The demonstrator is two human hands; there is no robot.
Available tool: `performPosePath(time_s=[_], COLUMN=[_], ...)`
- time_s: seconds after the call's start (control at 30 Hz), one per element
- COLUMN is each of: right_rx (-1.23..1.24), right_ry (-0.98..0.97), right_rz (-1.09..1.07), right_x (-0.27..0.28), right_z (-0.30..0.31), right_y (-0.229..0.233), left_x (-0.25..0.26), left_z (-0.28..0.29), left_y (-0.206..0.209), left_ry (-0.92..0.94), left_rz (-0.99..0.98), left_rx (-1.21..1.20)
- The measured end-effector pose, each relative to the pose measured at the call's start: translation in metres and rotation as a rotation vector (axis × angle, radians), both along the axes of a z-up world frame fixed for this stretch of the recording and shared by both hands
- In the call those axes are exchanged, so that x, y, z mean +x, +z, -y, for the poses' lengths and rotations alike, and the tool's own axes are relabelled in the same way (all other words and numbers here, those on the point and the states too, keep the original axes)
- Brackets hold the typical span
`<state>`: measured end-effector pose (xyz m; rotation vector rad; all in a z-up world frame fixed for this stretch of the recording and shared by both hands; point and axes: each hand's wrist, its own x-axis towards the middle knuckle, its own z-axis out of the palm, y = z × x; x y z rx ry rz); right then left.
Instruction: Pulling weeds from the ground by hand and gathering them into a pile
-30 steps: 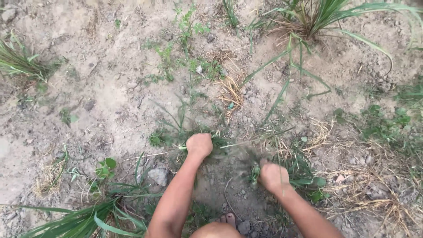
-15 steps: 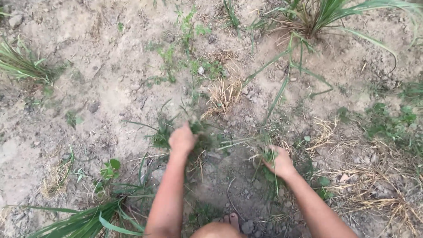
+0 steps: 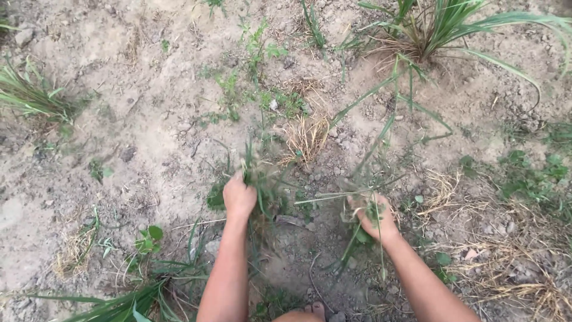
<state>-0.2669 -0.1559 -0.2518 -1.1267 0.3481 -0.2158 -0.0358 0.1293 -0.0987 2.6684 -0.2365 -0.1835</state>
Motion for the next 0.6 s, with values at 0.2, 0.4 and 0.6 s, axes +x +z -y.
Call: performPosePath(time_s=[0.2,0.4,0.6], right_rx=[-0.777,-1.352,-1.399], right_ry=[0.236,0.659,0.452], right_rz=[-0.085,-0.822,-0.712], right_x=[0.039,0.045,0.035], right_z=[-0.006,0.003,0.007], right_y=[0.074,0.082,0.038], left_x=[0.059,0.079,0.069], left_z=[0.041,0.047,0.032], left_y=[-0.046,-0.091,-0.102], left_ry=[0.059,-0.016,0.12], left_rz=[-0.11,0.097,0.311], left_rx=[0.28,0.398,0.071])
